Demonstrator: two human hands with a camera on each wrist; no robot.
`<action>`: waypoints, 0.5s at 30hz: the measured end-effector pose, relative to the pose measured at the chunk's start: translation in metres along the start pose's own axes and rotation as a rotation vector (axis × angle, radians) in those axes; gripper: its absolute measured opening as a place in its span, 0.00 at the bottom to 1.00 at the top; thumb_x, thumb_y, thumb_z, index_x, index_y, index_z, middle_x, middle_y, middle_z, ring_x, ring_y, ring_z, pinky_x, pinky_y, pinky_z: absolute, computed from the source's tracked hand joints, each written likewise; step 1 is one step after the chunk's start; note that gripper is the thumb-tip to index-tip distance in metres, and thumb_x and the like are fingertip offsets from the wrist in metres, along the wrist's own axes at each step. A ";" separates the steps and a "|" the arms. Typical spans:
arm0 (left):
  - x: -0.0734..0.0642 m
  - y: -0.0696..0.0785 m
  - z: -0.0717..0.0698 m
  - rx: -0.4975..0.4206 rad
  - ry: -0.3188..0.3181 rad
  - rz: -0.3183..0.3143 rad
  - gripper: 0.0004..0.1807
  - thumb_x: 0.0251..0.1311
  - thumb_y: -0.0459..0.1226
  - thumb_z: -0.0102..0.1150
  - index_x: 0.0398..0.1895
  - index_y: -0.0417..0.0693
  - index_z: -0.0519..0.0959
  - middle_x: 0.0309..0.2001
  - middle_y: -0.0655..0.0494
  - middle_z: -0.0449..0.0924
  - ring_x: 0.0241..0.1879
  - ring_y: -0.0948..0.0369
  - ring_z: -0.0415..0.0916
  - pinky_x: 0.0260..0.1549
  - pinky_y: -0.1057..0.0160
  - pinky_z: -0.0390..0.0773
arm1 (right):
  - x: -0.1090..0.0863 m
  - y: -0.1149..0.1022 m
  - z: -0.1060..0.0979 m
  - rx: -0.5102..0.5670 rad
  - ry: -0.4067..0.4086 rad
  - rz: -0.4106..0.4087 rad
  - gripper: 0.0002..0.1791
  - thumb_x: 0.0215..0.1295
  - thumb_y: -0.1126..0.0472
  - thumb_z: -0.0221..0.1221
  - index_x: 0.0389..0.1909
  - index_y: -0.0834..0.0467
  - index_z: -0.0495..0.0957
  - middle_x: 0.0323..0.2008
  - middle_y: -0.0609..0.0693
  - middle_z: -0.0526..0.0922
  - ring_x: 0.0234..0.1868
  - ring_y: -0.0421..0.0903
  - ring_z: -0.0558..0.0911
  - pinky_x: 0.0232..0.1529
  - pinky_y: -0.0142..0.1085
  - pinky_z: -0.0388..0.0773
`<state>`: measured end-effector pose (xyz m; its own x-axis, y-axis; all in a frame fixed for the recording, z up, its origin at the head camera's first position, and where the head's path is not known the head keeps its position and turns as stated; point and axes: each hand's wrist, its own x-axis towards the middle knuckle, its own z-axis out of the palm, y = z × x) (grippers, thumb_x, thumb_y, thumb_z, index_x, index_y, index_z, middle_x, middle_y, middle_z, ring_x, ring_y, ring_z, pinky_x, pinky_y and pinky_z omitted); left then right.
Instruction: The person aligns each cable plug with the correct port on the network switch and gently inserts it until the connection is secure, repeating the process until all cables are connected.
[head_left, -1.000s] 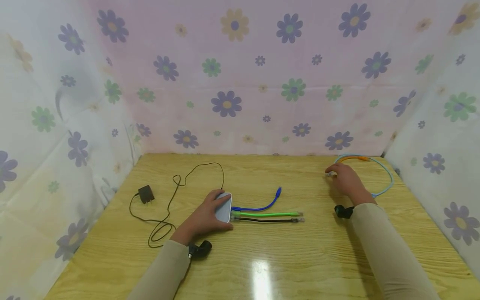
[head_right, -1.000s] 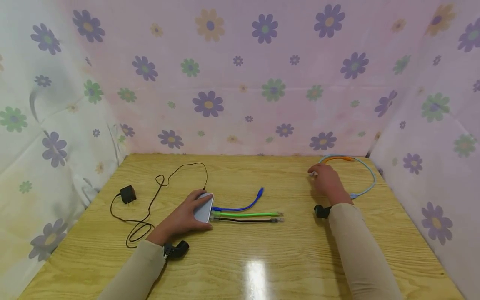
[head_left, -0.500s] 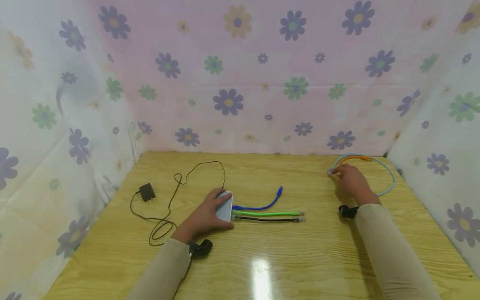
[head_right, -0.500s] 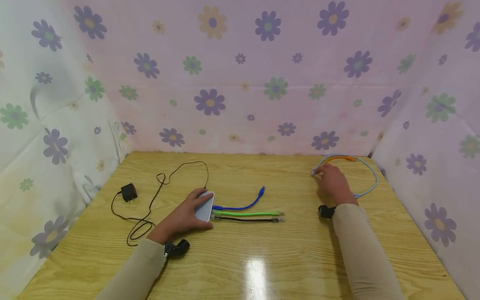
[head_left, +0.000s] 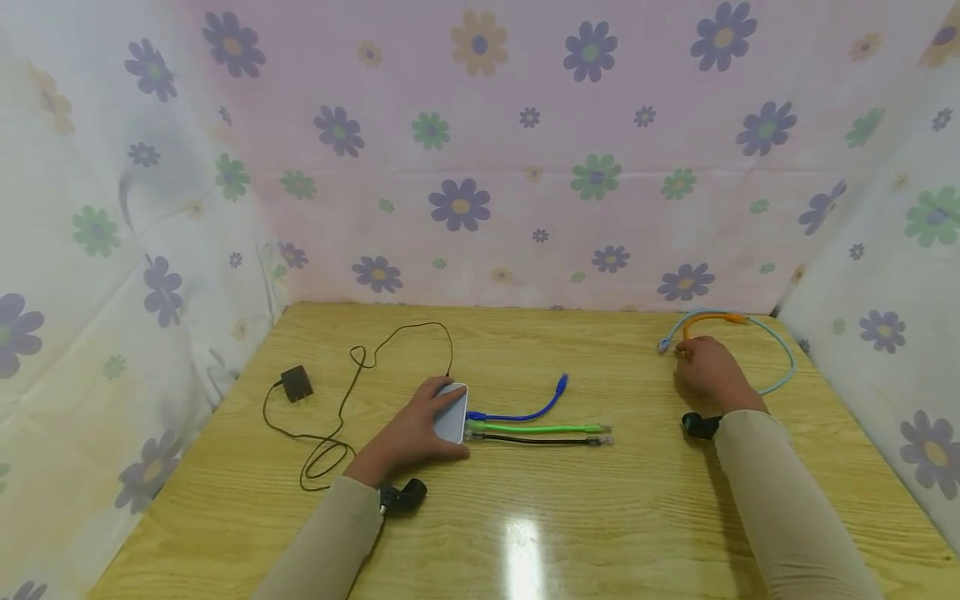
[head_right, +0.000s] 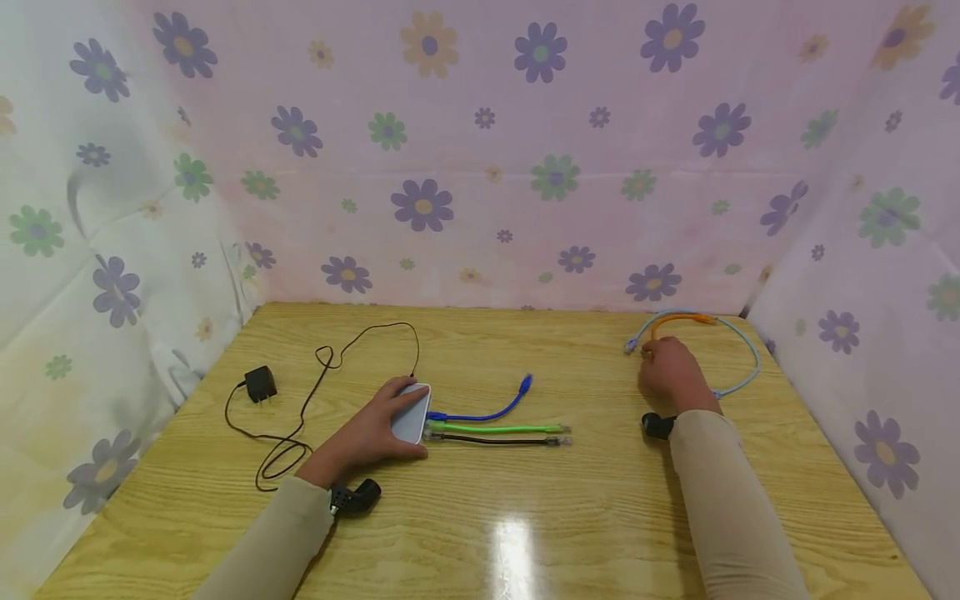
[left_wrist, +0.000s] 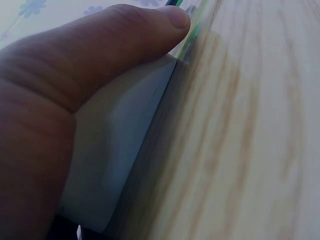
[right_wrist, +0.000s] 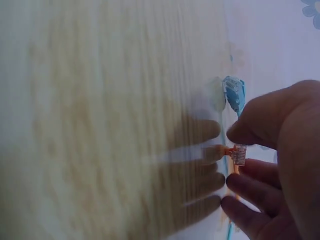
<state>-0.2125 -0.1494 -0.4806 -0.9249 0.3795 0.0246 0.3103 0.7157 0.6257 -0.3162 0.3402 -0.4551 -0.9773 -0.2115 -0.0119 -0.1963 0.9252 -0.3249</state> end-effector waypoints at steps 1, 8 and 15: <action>0.000 0.000 0.000 0.001 0.000 -0.001 0.54 0.38 0.58 0.76 0.73 0.62 0.62 0.75 0.52 0.49 0.61 0.49 0.64 0.45 0.55 0.74 | 0.000 0.000 0.000 0.002 -0.004 0.003 0.23 0.68 0.64 0.43 0.58 0.73 0.73 0.58 0.75 0.71 0.58 0.73 0.69 0.59 0.62 0.65; -0.001 0.002 -0.001 0.001 -0.001 -0.003 0.54 0.39 0.58 0.76 0.73 0.62 0.62 0.75 0.53 0.49 0.62 0.49 0.64 0.45 0.55 0.74 | -0.001 0.001 -0.002 -0.024 -0.011 0.018 0.23 0.67 0.62 0.44 0.56 0.72 0.73 0.52 0.74 0.75 0.54 0.72 0.72 0.54 0.62 0.68; 0.000 0.001 -0.001 0.012 0.003 0.002 0.54 0.39 0.58 0.76 0.73 0.62 0.62 0.75 0.52 0.49 0.62 0.48 0.63 0.46 0.54 0.74 | -0.002 0.002 -0.002 -0.045 0.035 0.030 0.19 0.69 0.61 0.47 0.52 0.70 0.74 0.46 0.71 0.75 0.47 0.68 0.75 0.47 0.60 0.71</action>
<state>-0.2124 -0.1492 -0.4789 -0.9247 0.3796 0.0282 0.3151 0.7217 0.6163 -0.3150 0.3430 -0.4537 -0.9848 -0.1733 0.0124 -0.1697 0.9442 -0.2822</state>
